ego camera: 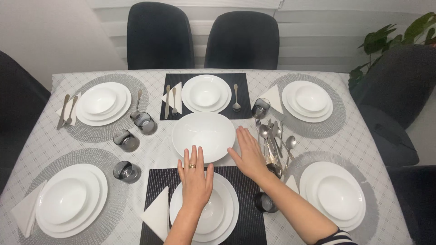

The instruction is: The person sets a dining table by folding white napkins into triangles and placing them on plates. They then arrange silverware, including forks, knives, and spoons, alongside the plates and glasses at each place setting.

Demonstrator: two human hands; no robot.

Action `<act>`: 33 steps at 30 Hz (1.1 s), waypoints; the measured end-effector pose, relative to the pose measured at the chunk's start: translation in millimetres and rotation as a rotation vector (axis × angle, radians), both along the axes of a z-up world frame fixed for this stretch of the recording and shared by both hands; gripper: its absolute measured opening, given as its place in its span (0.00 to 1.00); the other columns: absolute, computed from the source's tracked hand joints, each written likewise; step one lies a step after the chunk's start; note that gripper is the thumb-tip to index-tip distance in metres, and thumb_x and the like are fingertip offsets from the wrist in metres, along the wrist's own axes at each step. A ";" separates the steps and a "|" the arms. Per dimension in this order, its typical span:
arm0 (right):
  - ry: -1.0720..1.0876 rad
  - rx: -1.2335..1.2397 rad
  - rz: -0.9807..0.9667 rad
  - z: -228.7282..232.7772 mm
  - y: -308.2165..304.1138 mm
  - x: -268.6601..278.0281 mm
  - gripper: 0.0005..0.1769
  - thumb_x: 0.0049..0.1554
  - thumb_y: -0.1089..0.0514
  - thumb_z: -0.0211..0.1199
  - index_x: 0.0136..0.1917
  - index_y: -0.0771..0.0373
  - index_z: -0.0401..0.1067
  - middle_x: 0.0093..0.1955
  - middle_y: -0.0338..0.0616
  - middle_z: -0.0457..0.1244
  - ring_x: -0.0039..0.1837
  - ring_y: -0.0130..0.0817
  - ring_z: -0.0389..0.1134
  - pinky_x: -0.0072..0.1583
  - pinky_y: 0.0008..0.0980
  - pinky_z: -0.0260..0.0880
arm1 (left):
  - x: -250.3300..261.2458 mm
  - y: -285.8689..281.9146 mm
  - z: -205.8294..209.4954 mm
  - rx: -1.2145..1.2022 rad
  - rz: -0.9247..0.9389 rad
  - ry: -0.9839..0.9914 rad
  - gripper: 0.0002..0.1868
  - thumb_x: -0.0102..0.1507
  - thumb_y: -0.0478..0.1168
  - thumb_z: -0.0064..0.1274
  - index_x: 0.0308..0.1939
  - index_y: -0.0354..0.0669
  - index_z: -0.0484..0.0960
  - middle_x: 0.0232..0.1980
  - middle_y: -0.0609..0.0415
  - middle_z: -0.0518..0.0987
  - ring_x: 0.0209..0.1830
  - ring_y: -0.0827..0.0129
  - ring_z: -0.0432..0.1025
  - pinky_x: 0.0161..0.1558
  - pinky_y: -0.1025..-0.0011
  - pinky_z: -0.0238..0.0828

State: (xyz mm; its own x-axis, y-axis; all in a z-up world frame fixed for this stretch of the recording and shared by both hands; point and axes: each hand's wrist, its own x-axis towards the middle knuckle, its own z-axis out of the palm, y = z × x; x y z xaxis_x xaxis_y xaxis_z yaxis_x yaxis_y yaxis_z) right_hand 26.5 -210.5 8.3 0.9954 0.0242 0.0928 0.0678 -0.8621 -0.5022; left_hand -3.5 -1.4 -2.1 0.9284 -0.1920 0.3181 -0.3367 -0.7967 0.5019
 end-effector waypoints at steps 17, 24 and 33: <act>0.043 0.035 -0.232 -37.1 -136.7 -30.3 0.34 0.62 0.46 0.53 0.77 0.64 0.57 0.81 0.54 0.50 0.81 0.50 0.47 0.77 0.54 0.45 | -35.8 -22.0 -5.9 0.002 -0.059 0.050 0.33 0.71 0.52 0.39 0.77 0.41 0.59 0.82 0.44 0.56 0.83 0.47 0.44 0.75 0.40 0.35; 0.321 0.042 -0.422 -90.4 -195.7 -7.1 0.17 0.57 0.60 0.58 0.57 0.57 0.81 0.59 0.44 0.72 0.59 0.43 0.72 0.61 0.45 0.71 | -35.9 -17.3 -7.7 0.001 -0.044 0.031 0.32 0.71 0.52 0.39 0.77 0.41 0.60 0.81 0.45 0.58 0.83 0.48 0.46 0.76 0.41 0.35; 0.521 -0.094 -0.484 -108.5 -162.9 6.6 0.12 0.61 0.55 0.58 0.50 0.55 0.83 0.49 0.41 0.73 0.51 0.40 0.73 0.50 0.41 0.75 | -28.7 -15.4 -4.4 -0.014 -0.045 0.084 0.32 0.71 0.52 0.38 0.77 0.42 0.60 0.81 0.45 0.57 0.83 0.48 0.44 0.76 0.41 0.33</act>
